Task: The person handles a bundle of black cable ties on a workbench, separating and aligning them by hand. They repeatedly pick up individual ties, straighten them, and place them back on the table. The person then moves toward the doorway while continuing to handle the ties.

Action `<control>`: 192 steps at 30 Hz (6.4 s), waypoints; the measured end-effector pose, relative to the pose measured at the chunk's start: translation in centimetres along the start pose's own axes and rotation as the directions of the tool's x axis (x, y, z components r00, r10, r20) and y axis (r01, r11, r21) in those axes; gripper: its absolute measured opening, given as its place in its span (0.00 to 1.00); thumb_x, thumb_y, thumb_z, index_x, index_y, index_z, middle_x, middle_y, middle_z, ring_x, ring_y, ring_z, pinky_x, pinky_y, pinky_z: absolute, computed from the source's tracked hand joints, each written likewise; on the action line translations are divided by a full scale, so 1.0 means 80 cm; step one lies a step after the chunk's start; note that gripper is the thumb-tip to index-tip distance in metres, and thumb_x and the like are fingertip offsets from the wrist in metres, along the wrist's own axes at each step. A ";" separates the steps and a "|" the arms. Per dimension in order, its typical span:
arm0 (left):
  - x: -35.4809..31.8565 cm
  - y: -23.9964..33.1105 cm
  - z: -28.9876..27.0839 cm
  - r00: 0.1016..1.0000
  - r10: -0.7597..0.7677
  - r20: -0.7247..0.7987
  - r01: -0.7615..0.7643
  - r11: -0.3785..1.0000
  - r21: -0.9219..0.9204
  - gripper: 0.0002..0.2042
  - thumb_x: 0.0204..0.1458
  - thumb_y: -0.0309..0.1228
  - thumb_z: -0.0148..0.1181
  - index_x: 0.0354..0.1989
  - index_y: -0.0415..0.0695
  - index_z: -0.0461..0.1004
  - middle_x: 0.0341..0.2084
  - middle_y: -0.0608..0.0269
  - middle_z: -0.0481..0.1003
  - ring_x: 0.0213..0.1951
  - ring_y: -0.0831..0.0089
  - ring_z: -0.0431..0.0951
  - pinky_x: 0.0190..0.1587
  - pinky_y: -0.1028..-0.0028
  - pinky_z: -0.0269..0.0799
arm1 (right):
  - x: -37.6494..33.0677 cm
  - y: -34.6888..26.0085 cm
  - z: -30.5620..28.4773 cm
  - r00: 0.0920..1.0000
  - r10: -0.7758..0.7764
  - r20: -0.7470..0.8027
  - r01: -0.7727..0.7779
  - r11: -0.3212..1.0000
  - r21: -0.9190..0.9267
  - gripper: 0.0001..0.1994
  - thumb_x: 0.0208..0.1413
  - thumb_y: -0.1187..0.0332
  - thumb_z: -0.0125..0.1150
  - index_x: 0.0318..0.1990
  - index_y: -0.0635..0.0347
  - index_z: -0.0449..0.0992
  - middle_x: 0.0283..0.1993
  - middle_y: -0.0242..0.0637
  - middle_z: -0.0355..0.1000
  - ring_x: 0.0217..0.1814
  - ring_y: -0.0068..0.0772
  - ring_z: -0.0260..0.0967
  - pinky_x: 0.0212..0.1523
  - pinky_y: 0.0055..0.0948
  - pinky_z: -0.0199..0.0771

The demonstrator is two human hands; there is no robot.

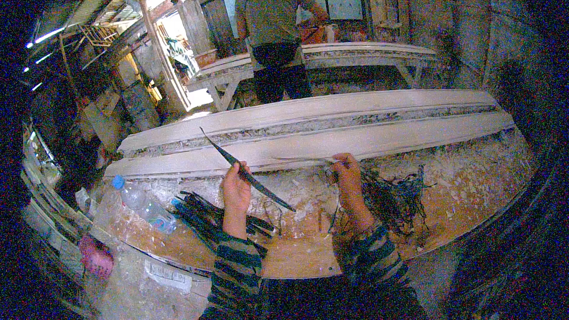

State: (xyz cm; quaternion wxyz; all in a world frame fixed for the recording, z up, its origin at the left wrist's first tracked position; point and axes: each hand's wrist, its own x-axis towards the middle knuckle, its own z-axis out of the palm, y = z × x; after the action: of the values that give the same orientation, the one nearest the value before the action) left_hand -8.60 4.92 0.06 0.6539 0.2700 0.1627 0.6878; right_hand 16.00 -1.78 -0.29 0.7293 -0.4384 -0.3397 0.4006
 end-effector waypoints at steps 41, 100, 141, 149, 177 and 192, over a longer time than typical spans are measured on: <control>0.006 -0.001 -0.007 0.986 -0.149 -0.072 0.160 0.968 0.193 0.08 0.50 0.33 0.52 0.36 0.43 0.69 0.46 0.62 0.68 0.44 0.71 0.67 0.39 0.67 0.69 | -0.040 0.007 0.035 0.509 0.304 0.805 0.066 0.919 -0.389 0.26 0.42 0.75 0.60 0.53 0.60 0.64 0.28 0.26 0.66 0.30 0.19 0.62 0.33 0.20 0.64; -0.008 0.015 0.015 0.986 -0.144 -0.083 0.160 0.960 0.231 0.11 0.49 0.34 0.54 0.39 0.43 0.72 0.26 0.71 0.70 0.25 0.79 0.66 0.30 0.77 0.64 | -0.040 -0.003 0.032 0.553 -0.167 0.816 0.832 0.170 -0.529 0.08 0.38 0.61 0.63 0.28 0.47 0.75 0.41 0.27 0.70 0.54 0.39 0.58 0.57 0.52 0.42; -0.035 -0.056 0.032 0.839 -0.441 0.320 0.215 0.807 0.550 0.09 0.47 0.29 0.55 0.37 0.42 0.73 0.30 0.70 0.74 0.33 0.79 0.71 0.38 0.77 0.64 | -0.034 0.017 0.023 0.807 -0.071 0.587 0.467 0.685 -0.559 0.18 0.36 0.80 0.56 0.40 0.57 0.72 0.38 0.39 0.68 0.41 0.37 0.67 0.41 0.32 0.66; -0.038 -0.039 0.038 0.931 -0.297 0.210 0.022 0.622 0.782 0.05 0.44 0.29 0.58 0.28 0.41 0.74 0.23 0.71 0.72 0.28 0.80 0.67 0.36 0.79 0.60 | -0.033 0.019 0.025 0.828 0.049 0.559 0.370 0.701 -0.610 0.13 0.37 0.78 0.56 0.35 0.59 0.73 0.36 0.39 0.69 0.43 0.38 0.65 0.45 0.31 0.64; -0.041 -0.044 0.046 0.923 -0.295 0.246 0.051 0.729 0.683 0.05 0.45 0.27 0.59 0.29 0.40 0.73 0.22 0.70 0.72 0.24 0.83 0.68 0.28 0.82 0.63 | -0.035 -0.004 0.036 0.886 0.020 0.463 0.263 0.801 -0.538 0.13 0.47 0.59 0.59 0.34 0.59 0.75 0.32 0.38 0.73 0.36 0.30 0.70 0.39 0.30 0.68; -0.042 -0.047 0.043 0.879 -0.320 0.353 -0.051 0.673 0.738 0.04 0.44 0.25 0.60 0.25 0.40 0.72 0.20 0.71 0.71 0.23 0.84 0.67 0.26 0.84 0.60 | -0.022 0.021 0.023 0.893 -0.036 0.449 0.288 0.811 -0.509 0.05 0.45 0.71 0.59 0.25 0.63 0.73 0.23 0.27 0.70 0.27 0.16 0.64 0.30 0.19 0.64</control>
State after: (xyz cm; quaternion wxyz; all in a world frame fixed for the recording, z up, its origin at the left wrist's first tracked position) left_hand -3.52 1.47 0.12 0.5613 0.6469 0.2848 0.4306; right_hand 13.19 -2.16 -1.35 0.5094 -0.5058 -0.6274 0.3017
